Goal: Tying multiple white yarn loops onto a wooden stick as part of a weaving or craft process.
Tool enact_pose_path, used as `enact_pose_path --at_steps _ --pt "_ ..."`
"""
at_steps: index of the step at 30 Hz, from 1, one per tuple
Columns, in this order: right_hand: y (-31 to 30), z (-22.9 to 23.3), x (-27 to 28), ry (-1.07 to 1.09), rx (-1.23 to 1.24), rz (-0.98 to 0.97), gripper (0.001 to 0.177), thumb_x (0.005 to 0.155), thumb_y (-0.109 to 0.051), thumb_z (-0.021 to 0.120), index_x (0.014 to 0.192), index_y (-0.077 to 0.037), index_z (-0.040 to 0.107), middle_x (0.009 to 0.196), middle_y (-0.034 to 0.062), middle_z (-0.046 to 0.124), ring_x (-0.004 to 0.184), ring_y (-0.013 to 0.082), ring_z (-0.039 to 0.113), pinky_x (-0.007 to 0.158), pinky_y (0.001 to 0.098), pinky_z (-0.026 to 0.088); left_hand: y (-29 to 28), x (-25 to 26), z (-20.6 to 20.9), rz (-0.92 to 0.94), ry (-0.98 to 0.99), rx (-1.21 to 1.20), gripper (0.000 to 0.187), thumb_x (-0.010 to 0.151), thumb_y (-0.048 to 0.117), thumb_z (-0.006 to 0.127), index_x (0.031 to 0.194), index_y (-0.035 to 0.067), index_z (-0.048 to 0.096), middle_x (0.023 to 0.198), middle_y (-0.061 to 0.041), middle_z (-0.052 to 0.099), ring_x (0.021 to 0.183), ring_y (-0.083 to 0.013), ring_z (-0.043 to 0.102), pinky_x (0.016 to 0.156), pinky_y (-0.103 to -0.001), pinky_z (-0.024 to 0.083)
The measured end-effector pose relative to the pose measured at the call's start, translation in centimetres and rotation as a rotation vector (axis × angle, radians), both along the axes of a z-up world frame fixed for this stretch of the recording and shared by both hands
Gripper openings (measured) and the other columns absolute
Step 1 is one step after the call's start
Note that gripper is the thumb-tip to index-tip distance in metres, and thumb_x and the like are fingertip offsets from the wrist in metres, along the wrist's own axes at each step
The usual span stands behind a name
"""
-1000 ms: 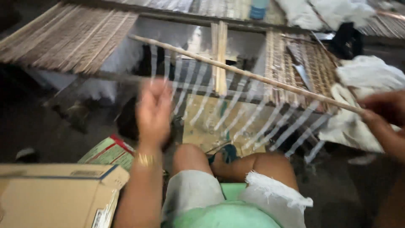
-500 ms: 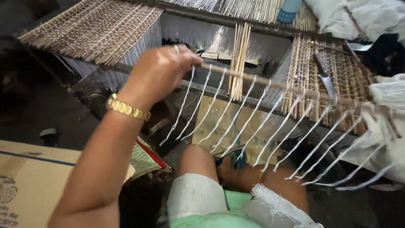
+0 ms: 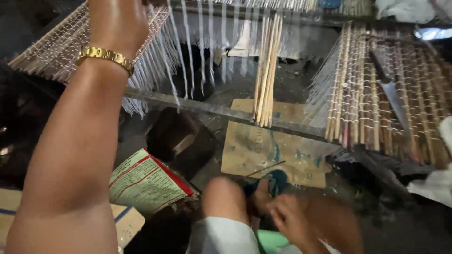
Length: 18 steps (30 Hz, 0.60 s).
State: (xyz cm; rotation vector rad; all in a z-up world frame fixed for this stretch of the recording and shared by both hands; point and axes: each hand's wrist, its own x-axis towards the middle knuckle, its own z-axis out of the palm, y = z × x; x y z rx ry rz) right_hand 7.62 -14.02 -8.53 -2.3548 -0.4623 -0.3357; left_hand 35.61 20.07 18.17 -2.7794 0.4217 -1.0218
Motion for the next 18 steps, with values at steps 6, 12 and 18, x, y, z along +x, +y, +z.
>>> enact_pose_path --at_steps 6,12,18 --pt "-5.6 -14.8 -3.4 0.589 0.022 0.150 0.015 0.094 -0.022 0.064 0.102 -0.022 0.076 0.100 -0.0022 0.073 0.098 0.0176 0.070 0.086 0.0316 0.052 4.2 5.5 -3.9 0.131 -0.114 0.054 0.005 0.101 0.009 0.073 0.097 0.009 0.077 0.083 -0.009 0.074 0.071 -0.0297 0.072 0.052 -0.040 0.059" --pt "-7.6 -21.7 -2.5 0.947 0.004 -0.036 0.018 0.088 -0.033 0.073 0.104 -0.025 0.078 0.093 -0.0083 0.078 0.091 0.0060 0.075 0.084 0.0236 0.056 5.0 4.5 -8.0 0.237 0.162 -0.269 0.014 0.102 -0.005 0.067 0.112 0.001 0.074 0.090 -0.018 0.075 0.067 -0.0244 0.071 0.052 -0.030 0.064" --pt "-7.1 -20.9 -2.0 0.977 0.048 -0.021 0.018 0.087 -0.031 0.074 0.103 -0.024 0.079 0.098 -0.0109 0.085 0.094 0.0020 0.079 0.087 0.0198 0.058 9.4 6.0 -16.4 0.432 0.357 -0.265 0.034 0.094 -0.009 0.059 0.115 0.009 0.079 0.084 -0.017 0.076 0.066 -0.0312 0.070 0.051 -0.043 0.059"
